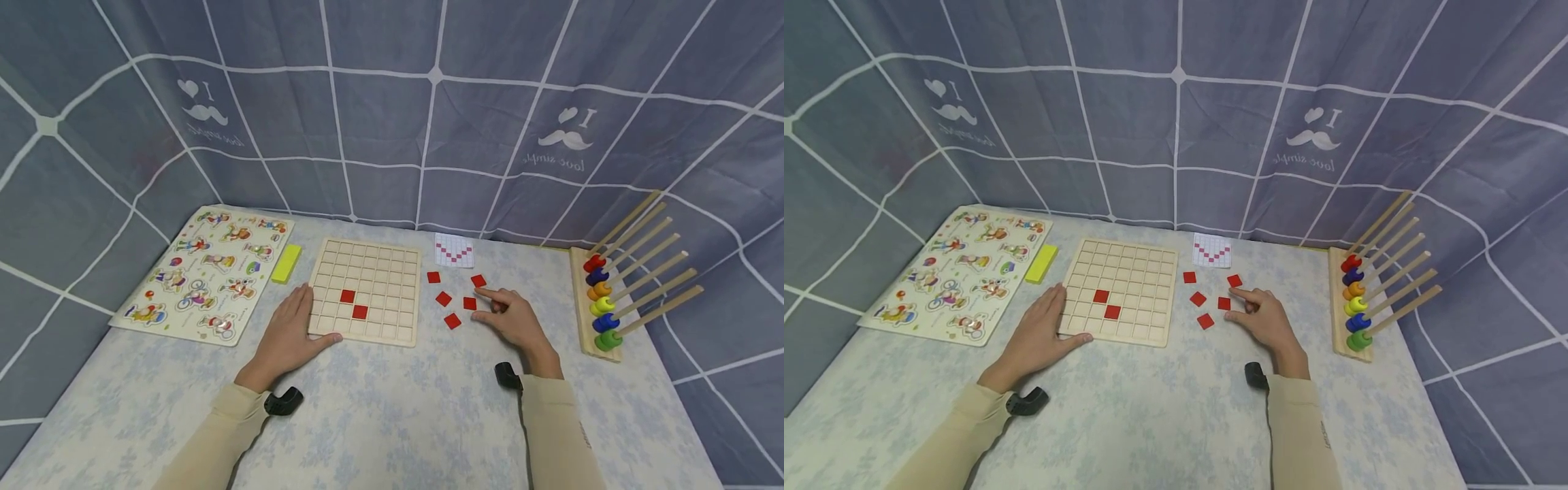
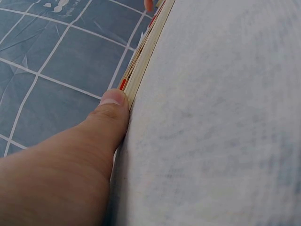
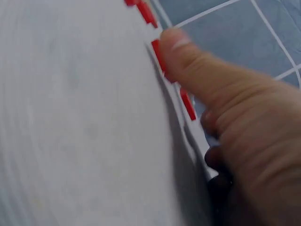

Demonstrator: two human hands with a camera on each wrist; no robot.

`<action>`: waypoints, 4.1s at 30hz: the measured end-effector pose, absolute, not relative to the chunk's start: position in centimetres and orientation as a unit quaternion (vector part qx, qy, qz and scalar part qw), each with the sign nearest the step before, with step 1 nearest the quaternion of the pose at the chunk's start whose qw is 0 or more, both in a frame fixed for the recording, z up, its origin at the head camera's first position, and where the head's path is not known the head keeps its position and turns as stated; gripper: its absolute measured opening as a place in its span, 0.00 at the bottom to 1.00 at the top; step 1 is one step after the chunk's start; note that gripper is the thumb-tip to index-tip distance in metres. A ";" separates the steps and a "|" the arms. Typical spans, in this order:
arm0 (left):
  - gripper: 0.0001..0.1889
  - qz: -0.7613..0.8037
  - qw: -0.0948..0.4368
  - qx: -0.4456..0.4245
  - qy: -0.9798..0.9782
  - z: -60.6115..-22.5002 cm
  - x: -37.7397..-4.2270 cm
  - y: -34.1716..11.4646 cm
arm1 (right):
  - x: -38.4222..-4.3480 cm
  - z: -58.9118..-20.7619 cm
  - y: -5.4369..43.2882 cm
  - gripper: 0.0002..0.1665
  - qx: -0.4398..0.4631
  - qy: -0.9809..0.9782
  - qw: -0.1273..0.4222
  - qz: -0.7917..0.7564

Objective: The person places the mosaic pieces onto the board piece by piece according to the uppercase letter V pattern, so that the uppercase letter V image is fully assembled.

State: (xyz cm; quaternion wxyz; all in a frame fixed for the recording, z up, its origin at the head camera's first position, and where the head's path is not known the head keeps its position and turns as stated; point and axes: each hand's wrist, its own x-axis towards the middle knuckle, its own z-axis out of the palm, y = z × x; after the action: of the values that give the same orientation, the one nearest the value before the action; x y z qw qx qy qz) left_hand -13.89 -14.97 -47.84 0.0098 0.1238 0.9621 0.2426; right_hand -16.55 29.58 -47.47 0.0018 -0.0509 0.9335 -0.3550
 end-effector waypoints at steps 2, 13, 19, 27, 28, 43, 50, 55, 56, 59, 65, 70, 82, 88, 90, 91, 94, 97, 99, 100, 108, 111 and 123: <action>0.62 0.242 0.009 0.124 0.962 -47.8 -13.9 -14.9 | -16.5 -47.6 29.6 0.33 -0.052 0.936 0.006 -0.348; 0.62 0.241 0.012 0.121 0.963 -47.8 -13.7 -14.9 | -16.4 -47.4 29.2 0.30 -0.027 0.942 0.023 -0.334; 0.63 0.240 0.007 0.120 0.963 -48.0 -13.8 -15.2 | -16.8 -47.5 28.9 0.29 -0.040 0.944 0.019 -0.328; 0.63 0.239 0.009 0.119 0.964 -48.1 -13.7 -15.2 | -16.9 -47.6 28.8 0.23 -0.030 0.945 0.021 -0.326; 0.63 0.241 0.008 0.119 0.963 -48.1 -13.7 -15.2 | -16.9 -47.7 28.8 0.23 -0.028 0.944 0.022 -0.327; 0.62 0.246 0.008 0.125 0.961 -47.6 -14.0 -14.9 | -16.5 -47.5 28.8 0.18 -0.017 0.937 0.014 -0.348; 0.62 0.249 0.000 0.130 0.960 -48.0 -14.1 -14.7 | -16.4 -47.1 29.0 0.16 -0.008 0.937 0.015 -0.349; 0.62 0.250 0.006 0.126 0.960 -47.8 -14.0 -14.7 | -16.4 -47.0 28.9 0.18 0.011 0.922 0.014 -0.387; 0.62 0.249 0.007 0.124 0.961 -47.8 -14.0 -14.8 | -16.4 -47.0 28.8 0.18 0.015 0.921 0.011 -0.390; 0.62 0.248 0.010 0.123 0.961 -47.7 -14.0 -15.0 | -16.5 -47.0 28.3 0.18 0.023 0.917 -0.004 -0.398; 0.62 0.249 0.013 0.120 0.961 -47.9 -14.0 -14.9 | -16.7 -46.1 26.9 0.20 0.027 0.907 -0.032 -0.419; 0.63 0.247 0.016 0.124 0.961 -47.9 -13.9 -14.9 | -17.0 -45.2 24.7 0.18 0.010 0.896 -0.044 -0.441; 0.63 0.247 0.013 0.125 0.961 -48.0 -14.0 -15.1 | -19.1 -44.6 16.5 0.15 -0.059 0.886 -0.043 -0.458; 0.62 0.245 0.012 0.122 0.962 -47.9 -14.0 -15.1 | -19.7 -45.1 12.8 0.16 -0.095 0.882 -0.020 -0.460; 0.62 0.246 0.013 0.122 0.962 -47.8 -14.0 -15.0 | -19.8 -45.3 11.9 0.17 -0.099 0.883 -0.013 -0.459; 0.62 0.246 0.014 0.123 0.961 -47.8 -14.0 -15.0 | -19.8 -45.4 11.5 0.17 -0.101 0.882 -0.012 -0.459; 0.62 0.244 0.014 0.121 0.962 -47.8 -14.0 -15.0 | -20.1 -45.5 10.5 0.17 -0.110 0.884 -0.011 -0.454; 0.62 0.243 0.011 0.121 0.962 -47.8 -14.0 -14.9 | -20.6 -45.6 9.8 0.17 -0.121 0.889 -0.009 -0.442; 0.62 0.245 0.008 0.122 0.962 -47.9 -14.0 -14.9 | -20.9 -45.6 9.3 0.16 -0.125 0.893 -0.003 -0.432; 0.62 0.244 0.007 0.123 0.962 -47.9 -14.0 -14.9 | -21.0 -45.6 9.1 0.17 -0.126 0.895 0.000 -0.428; 0.62 0.237 0.002 0.127 0.963 -48.0 -14.0 -15.0 | -22.0 -45.2 6.9 0.16 -0.127 0.902 0.016 -0.412; 0.61 0.238 0.001 0.130 0.963 -48.0 -13.9 -15.0 | -22.0 -45.2 6.0 0.17 -0.122 0.908 0.029 -0.399; 0.61 0.245 -0.003 0.136 0.960 -48.3 -14.0 -14.7 | -22.0 -45.6 4.6 0.19 -0.108 0.935 0.039 -0.335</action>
State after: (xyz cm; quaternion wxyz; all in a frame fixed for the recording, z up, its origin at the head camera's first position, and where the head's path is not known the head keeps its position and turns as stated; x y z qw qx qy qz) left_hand -14.01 -14.68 -48.33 -0.0031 0.1360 0.9598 0.2454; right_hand -21.99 4.60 -45.60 0.0387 -0.1076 0.9353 -0.3350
